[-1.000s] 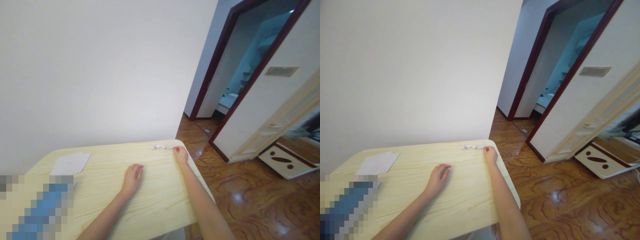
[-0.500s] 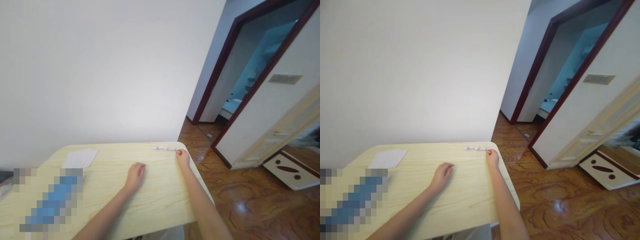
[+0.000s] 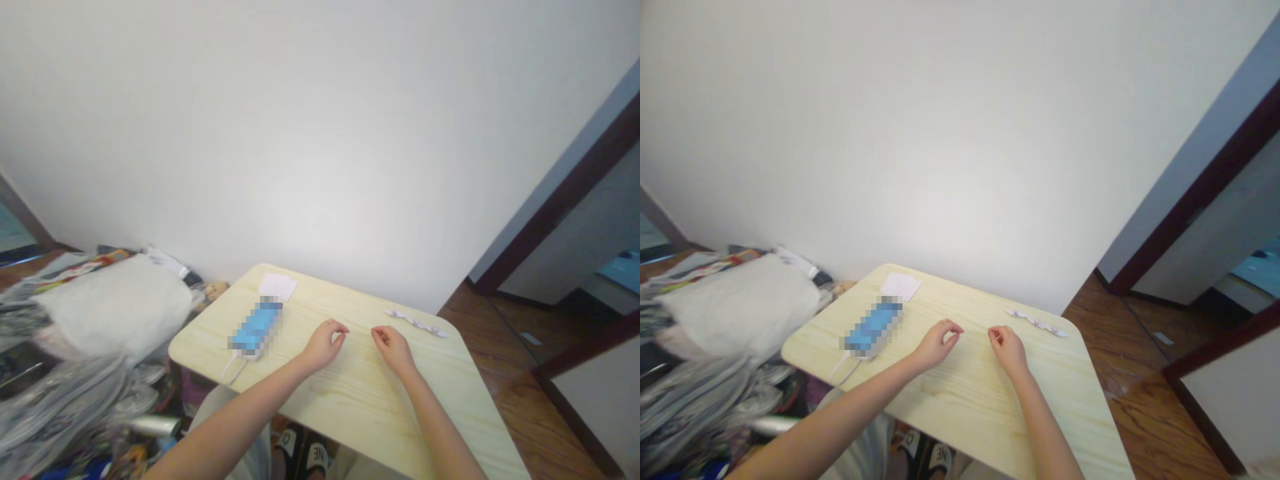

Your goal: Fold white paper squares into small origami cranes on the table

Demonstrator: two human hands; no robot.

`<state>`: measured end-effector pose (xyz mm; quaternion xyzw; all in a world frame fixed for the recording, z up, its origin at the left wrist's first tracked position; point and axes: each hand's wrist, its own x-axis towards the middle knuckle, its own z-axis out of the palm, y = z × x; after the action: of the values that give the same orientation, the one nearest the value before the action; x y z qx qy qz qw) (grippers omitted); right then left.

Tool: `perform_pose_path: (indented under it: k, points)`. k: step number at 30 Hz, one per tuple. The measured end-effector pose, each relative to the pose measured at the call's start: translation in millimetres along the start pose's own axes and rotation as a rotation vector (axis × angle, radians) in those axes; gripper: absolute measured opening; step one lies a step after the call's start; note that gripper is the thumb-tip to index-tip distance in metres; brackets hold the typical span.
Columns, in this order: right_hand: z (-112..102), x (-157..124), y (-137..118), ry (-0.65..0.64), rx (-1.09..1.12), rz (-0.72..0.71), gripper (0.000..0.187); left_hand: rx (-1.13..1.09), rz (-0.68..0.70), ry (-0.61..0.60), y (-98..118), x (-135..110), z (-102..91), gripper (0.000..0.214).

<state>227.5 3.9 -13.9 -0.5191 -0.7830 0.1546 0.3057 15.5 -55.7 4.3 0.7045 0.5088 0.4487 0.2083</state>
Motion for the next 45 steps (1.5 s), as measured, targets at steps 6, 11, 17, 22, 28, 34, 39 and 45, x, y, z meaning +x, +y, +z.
perform_pose_path:
  k: [6,11,17,22,28,34,39,45]
  points:
    - [66.6,49.6,-77.4,-0.167,-0.030,-0.214,0.022,0.091,0.011,0.111,6.4,-23.4,-79.1,0.018]
    - [122.6,89.5,-128.8,-0.287,-0.165,-0.361,0.027,0.177,0.046,0.073,-2.5,-52.8,-105.1,0.022]
    - [158.0,109.0,-154.7,-0.357,-0.236,-0.368,0.042,0.236,-0.117,0.202,-47.5,-59.2,-146.3,0.026]
    - [161.5,113.5,-162.3,-0.422,-0.382,-0.390,0.038,0.239,-0.188,0.260,-75.1,-56.7,-177.9,0.028]
    - [157.5,119.7,-163.7,-0.450,-0.458,-0.382,0.025,0.229,-0.241,0.252,-89.2,-49.6,-176.1,0.030]
    - [152.6,117.1,-156.3,-0.362,-0.490,-0.330,0.028,0.168,-0.238,0.220,-92.7,-45.2,-170.4,0.030]
    - [142.2,112.4,-153.5,-0.243,-0.469,-0.283,0.027,0.162,-0.227,0.204,-94.3,-45.1,-167.9,0.030]
    - [115.8,103.6,-146.8,-0.042,-0.415,-0.308,0.022,0.222,-0.230,0.162,-95.2,-43.1,-168.4,0.032]
